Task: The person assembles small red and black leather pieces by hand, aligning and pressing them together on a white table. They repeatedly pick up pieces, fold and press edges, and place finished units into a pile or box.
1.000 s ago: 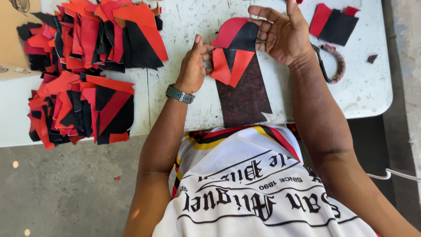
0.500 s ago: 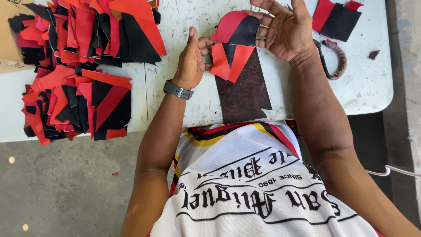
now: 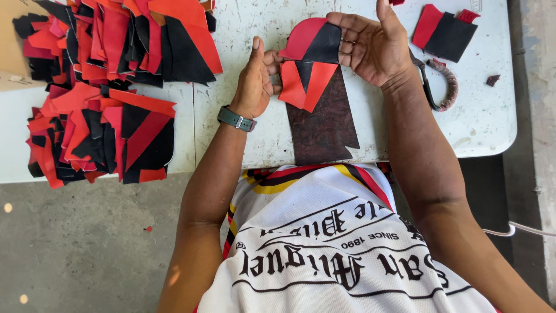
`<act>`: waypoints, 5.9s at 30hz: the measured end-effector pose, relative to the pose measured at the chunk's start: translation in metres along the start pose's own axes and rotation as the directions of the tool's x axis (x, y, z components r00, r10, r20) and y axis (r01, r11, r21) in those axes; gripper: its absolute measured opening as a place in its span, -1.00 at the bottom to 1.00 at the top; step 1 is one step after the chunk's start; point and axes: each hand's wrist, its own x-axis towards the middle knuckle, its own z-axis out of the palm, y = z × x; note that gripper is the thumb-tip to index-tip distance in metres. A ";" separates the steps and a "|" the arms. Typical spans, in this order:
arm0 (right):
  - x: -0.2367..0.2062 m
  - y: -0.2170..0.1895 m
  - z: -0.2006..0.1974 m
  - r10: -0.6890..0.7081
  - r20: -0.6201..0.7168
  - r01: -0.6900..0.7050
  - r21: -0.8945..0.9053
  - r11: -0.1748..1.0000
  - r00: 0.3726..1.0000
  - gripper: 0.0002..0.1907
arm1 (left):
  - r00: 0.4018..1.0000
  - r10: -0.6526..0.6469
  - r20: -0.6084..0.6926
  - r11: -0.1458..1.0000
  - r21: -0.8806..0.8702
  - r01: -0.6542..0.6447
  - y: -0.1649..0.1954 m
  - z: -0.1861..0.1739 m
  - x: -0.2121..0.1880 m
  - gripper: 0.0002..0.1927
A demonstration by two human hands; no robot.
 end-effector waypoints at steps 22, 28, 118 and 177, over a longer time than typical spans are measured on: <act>-0.005 -0.010 0.012 -0.019 0.135 0.018 0.010 1.000 0.991 -0.34 | 0.990 0.095 -0.102 0.994 0.054 -0.090 -0.007 0.004 0.000 -0.74; 0.001 0.003 0.010 -0.061 -0.023 0.056 -0.177 0.983 0.998 -0.36 | 0.990 0.106 -0.091 0.992 0.076 -0.099 -0.007 0.007 0.000 -0.72; 0.000 0.004 0.006 -0.022 -0.016 0.020 -0.127 0.992 1.000 -0.59 | 0.987 0.016 0.157 0.833 0.544 -0.100 0.012 0.003 -0.011 -0.35; -0.004 0.025 0.015 -0.329 -0.362 0.369 0.047 0.928 0.872 -0.58 | 0.735 0.602 -0.314 0.797 0.176 -0.578 -0.039 0.049 -0.002 -0.37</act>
